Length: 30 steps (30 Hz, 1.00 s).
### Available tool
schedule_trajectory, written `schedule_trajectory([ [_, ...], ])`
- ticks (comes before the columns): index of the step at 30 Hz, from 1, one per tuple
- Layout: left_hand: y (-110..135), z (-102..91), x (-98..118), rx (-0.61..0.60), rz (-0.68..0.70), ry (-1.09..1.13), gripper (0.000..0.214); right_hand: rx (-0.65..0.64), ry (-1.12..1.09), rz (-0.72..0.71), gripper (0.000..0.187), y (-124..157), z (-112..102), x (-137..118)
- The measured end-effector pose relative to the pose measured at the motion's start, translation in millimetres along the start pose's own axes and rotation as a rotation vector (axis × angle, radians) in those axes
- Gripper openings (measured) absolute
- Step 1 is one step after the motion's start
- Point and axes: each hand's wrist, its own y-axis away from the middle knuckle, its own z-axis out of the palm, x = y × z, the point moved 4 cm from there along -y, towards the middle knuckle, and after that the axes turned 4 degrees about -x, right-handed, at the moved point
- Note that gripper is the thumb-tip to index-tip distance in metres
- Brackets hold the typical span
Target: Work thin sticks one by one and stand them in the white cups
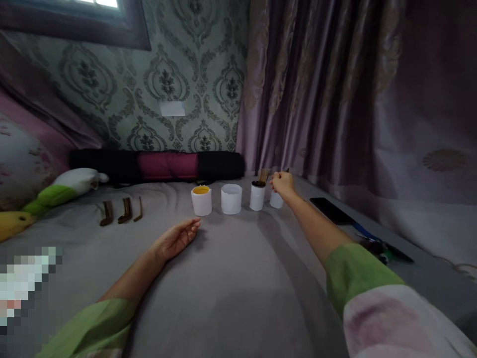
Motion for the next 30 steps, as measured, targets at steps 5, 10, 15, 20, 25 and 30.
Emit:
schedule_trajectory([
  [5, 3, 3.7, -1, -0.011, 0.004, 0.005, 0.012, 0.016, -0.134, 0.016, 0.021, 13, -7, 9],
  [10, 5, 4.6, -1, -0.007, 0.007, 0.015, 0.011, 0.008, -0.27, 0.09, 0.018, 30, -2, 17],
  [15, 4, 3.9, 0, -0.03, 0.014, 0.039, 0.009, -0.057, -0.396, 0.203, 0.017, 54, 17, 20],
  [20, 4, 3.4, 0, -0.035, 0.022, 0.044, 0.008, -0.192, -0.445, 0.329, 0.014, 87, 52, 24],
  [25, 6, 4.2, 2, -0.056, 0.034, 0.044, 0.006, -0.34, -0.451, 0.351, 0.012, 116, 87, 22],
  [30, 6, 3.6, 3, -0.083, 0.051, 0.045, 0.007, -0.432, -0.412, 0.337, 0.014, 125, 114, 16],
])
